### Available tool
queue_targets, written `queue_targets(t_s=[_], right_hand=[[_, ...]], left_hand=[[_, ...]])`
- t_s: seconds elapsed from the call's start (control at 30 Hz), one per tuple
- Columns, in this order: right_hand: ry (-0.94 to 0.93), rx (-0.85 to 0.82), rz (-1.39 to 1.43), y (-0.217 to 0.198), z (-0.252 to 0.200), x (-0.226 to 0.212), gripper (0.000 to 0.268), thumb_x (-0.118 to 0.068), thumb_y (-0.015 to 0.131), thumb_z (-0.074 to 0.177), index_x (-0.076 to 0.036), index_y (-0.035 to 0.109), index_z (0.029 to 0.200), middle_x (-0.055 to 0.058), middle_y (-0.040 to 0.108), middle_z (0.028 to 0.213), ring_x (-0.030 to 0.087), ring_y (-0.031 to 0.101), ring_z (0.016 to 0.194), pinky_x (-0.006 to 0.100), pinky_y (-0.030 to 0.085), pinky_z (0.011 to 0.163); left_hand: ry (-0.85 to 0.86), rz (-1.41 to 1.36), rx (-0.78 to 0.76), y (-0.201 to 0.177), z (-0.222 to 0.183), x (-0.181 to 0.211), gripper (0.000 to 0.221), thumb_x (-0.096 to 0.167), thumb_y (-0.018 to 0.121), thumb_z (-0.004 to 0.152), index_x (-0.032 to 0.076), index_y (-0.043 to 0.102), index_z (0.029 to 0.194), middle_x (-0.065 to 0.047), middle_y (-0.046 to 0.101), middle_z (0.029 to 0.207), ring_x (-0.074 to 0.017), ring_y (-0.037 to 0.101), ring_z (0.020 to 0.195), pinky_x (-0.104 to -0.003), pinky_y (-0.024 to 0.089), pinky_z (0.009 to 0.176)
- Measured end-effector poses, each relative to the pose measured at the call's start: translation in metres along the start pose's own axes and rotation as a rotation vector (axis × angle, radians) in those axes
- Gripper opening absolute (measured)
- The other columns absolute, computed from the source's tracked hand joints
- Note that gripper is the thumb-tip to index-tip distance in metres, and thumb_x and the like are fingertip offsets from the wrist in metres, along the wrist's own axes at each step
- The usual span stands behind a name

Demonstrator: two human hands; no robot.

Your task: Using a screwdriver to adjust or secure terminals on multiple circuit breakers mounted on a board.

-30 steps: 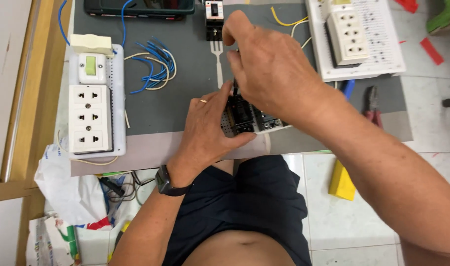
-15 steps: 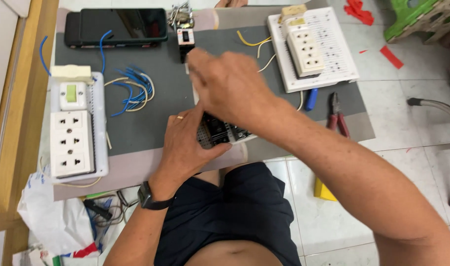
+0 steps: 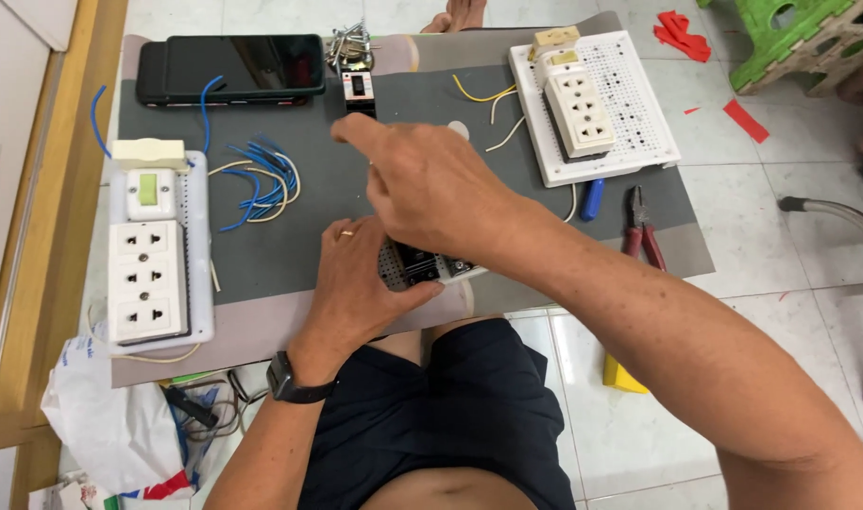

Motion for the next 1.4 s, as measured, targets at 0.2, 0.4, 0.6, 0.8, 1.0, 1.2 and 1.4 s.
queue_targets(t_s=[0.2,0.4,0.6,0.8,1.0,1.2,1.4], right_hand=[[0.042,0.069,-0.135,-0.001,0.000,0.008,0.014,-0.004,0.053,0.086,-0.004,0.062,0.097,0.016,0.056,0.050,0.041,0.061,0.047,0.049,0.047,0.045],[0.021,0.066,-0.149,0.002,-0.005,0.016,0.016,-0.004,0.056,0.086,-0.007,0.065,0.100,0.013,0.062,0.060,0.036,0.055,0.047,0.048,0.040,0.046],[0.061,-0.076,-0.100,0.000,-0.003,0.004,0.038,0.001,0.049,0.083,-0.004,0.061,0.118,0.009,0.044,0.044,0.031,0.037,0.037,0.045,0.039,0.052],[-0.007,0.002,-0.209,0.001,-0.005,0.008,0.016,-0.003,0.054,0.092,-0.006,0.064,0.105,0.009,0.053,0.052,0.034,0.046,0.043,0.047,0.038,0.048],[0.087,-0.083,-0.151,0.005,-0.003,0.013,0.021,-0.010,0.054,0.091,-0.005,0.058,0.111,0.011,0.053,0.052,0.034,0.044,0.042,0.048,0.039,0.052],[0.089,-0.092,-0.117,0.001,0.000,0.005,0.031,-0.001,0.047,0.089,-0.005,0.059,0.117,0.010,0.054,0.053,0.032,0.047,0.043,0.046,0.041,0.056],[0.076,0.016,-0.194,-0.002,-0.005,0.017,0.020,-0.007,0.054,0.090,-0.005,0.068,0.104,0.009,0.058,0.052,0.032,0.047,0.040,0.047,0.042,0.052]], left_hand=[[0.008,0.040,-0.032,0.000,0.004,0.007,0.100,0.048,0.084,0.070,0.001,0.038,0.145,-0.018,0.062,0.119,-0.0321,0.056,0.114,-0.051,0.022,0.110],[0.002,0.127,-0.047,-0.008,0.000,0.011,0.104,0.053,0.082,0.071,0.007,0.029,0.148,-0.009,0.066,0.114,-0.0331,0.059,0.105,-0.045,0.032,0.099],[0.004,0.117,-0.035,-0.012,0.001,0.014,0.102,0.049,0.084,0.070,0.009,0.029,0.146,-0.006,0.070,0.108,-0.0311,0.062,0.098,-0.047,0.032,0.103],[-0.002,0.124,-0.036,-0.010,0.003,0.014,0.100,0.050,0.085,0.069,0.007,0.033,0.143,-0.006,0.070,0.099,-0.0294,0.062,0.093,-0.046,0.032,0.103],[-0.025,0.079,-0.057,-0.014,0.003,0.018,0.099,0.048,0.085,0.069,0.010,0.032,0.143,-0.004,0.070,0.099,-0.0284,0.061,0.092,-0.046,0.031,0.103],[-0.017,0.100,-0.054,-0.009,0.002,0.010,0.103,0.049,0.085,0.069,0.009,0.030,0.146,-0.005,0.069,0.107,-0.0279,0.062,0.095,-0.046,0.031,0.104],[-0.020,0.074,-0.068,-0.011,0.004,0.015,0.100,0.047,0.084,0.069,0.012,0.029,0.146,-0.005,0.068,0.106,-0.0273,0.062,0.094,-0.044,0.031,0.102]])
Point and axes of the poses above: each hand's wrist, its own z-axis towards the middle knuckle, its own y-axis out of the palm, x = y × z, the point moved 9 cm from there along z, towards the middle knuckle
